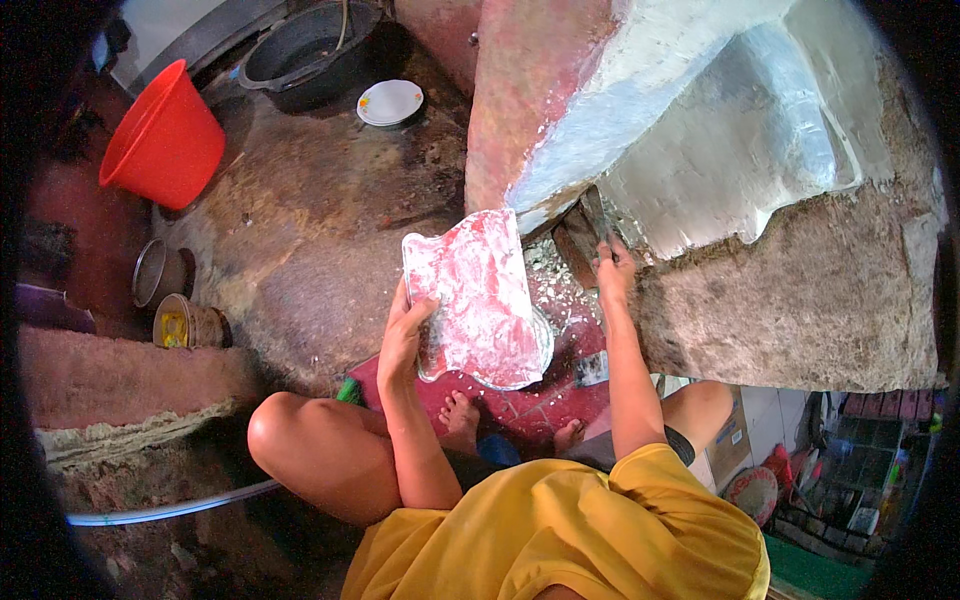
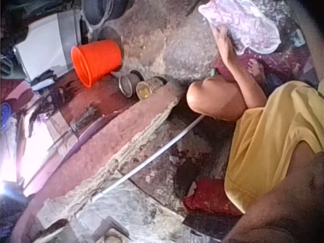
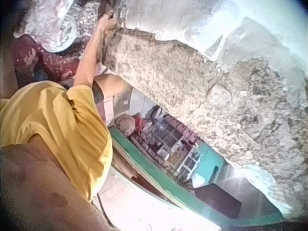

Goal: The person applies a plaster mixture to a wall corner using a brush and a plastic sheet as a handheld palette.

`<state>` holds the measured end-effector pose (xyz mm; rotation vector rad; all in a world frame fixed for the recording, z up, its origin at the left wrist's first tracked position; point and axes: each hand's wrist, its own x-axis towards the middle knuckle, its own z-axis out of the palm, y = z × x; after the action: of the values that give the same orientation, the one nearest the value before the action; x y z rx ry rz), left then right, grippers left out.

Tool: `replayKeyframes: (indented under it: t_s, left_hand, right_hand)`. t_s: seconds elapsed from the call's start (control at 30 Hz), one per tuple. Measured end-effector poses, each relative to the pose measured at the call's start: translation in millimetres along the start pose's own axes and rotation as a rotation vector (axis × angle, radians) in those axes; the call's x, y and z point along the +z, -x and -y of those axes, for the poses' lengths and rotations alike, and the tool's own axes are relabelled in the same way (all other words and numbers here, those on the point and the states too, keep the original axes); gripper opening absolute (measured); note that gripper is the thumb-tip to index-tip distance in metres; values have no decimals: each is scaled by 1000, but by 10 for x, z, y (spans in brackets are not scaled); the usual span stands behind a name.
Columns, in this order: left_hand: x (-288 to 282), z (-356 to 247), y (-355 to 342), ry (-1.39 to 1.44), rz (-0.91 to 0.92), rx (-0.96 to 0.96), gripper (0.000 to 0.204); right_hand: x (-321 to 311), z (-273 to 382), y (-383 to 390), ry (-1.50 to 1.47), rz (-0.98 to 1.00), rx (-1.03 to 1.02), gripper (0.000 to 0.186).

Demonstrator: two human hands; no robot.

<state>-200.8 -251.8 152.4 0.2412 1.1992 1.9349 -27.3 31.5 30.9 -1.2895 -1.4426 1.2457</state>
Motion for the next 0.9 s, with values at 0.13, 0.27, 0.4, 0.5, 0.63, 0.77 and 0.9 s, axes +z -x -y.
replayKeyframes:
  t_s: [0.13,0.27,0.4,0.5,0.63,0.77,0.9]
  left_hand:
    - [-30,0,12,15,-18,-7,56]
    - [-53,7,9,28,-11,-6,56]
    - [-100,21,13,33,-6,-6,56]
    - [-68,5,7,-3,-15,8,56]
    - [-74,12,8,0,-4,8,56]
    - [-97,49,-12,-5,-7,-6,56]
    - [-68,56,-10,4,7,-12,55]
  right_hand:
    - [33,-9,40,-69,-3,27,34]
    - [-6,53,68,-129,10,35,34]
    - [-57,231,159,-59,18,60,33]
    - [-78,253,150,-79,-11,99,32]
    - [-124,238,175,-121,-11,32,29]
    - [-315,212,237,-85,0,34,27]
    - [-458,244,264,33,23,49,26]
